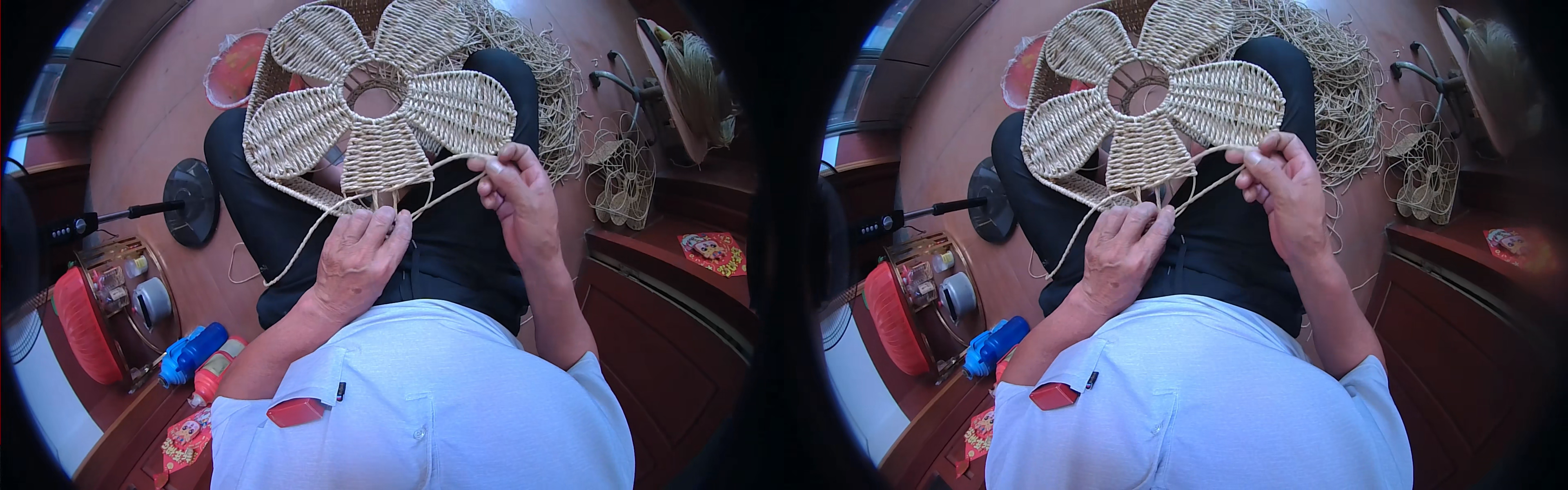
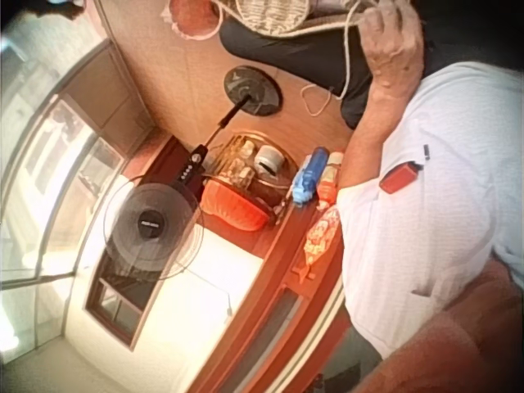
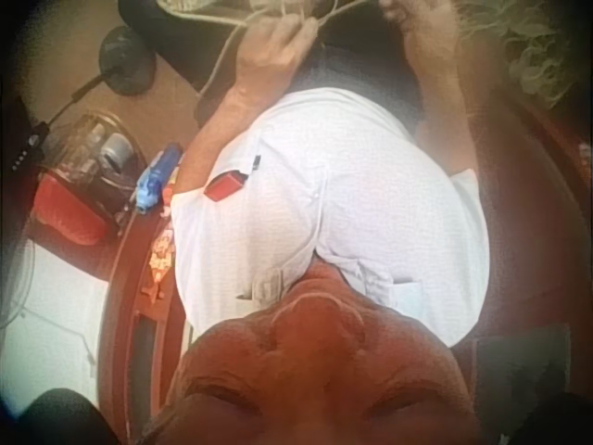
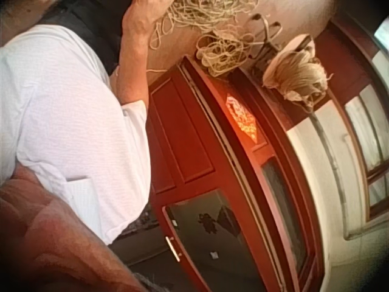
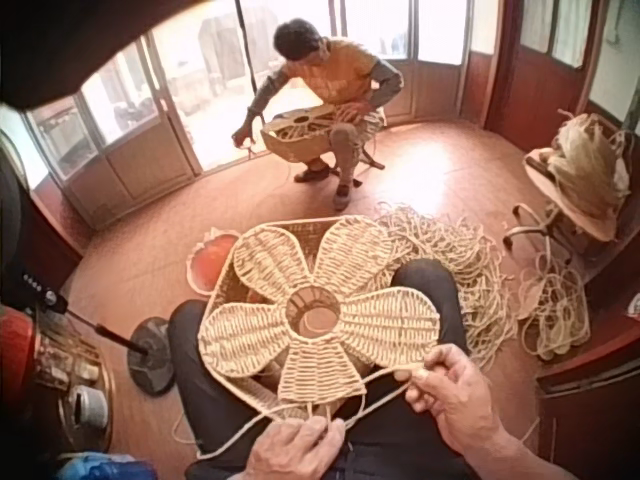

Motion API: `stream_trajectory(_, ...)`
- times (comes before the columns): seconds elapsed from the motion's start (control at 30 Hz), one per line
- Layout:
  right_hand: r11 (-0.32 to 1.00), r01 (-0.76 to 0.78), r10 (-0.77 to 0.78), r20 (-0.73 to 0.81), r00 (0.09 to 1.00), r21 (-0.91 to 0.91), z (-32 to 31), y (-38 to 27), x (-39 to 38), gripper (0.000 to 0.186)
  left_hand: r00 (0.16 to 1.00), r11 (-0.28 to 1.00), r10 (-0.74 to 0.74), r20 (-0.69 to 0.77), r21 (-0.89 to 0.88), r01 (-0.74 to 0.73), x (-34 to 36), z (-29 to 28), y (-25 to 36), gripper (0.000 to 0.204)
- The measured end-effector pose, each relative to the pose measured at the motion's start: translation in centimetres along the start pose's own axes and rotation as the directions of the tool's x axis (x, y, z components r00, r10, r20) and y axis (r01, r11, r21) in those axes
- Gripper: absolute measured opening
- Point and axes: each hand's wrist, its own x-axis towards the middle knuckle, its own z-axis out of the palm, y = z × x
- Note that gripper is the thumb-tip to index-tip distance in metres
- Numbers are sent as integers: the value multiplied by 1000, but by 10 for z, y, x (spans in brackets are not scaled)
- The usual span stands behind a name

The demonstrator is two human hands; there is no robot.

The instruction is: Weaving a large flower-shaped wicker basket by hand.

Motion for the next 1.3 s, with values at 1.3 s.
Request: stream_trajectory(1.3,918,-176,200,-32,979,355,-82,12,-49,42,979,987,161,-125,2,-162,7,23,1,15)
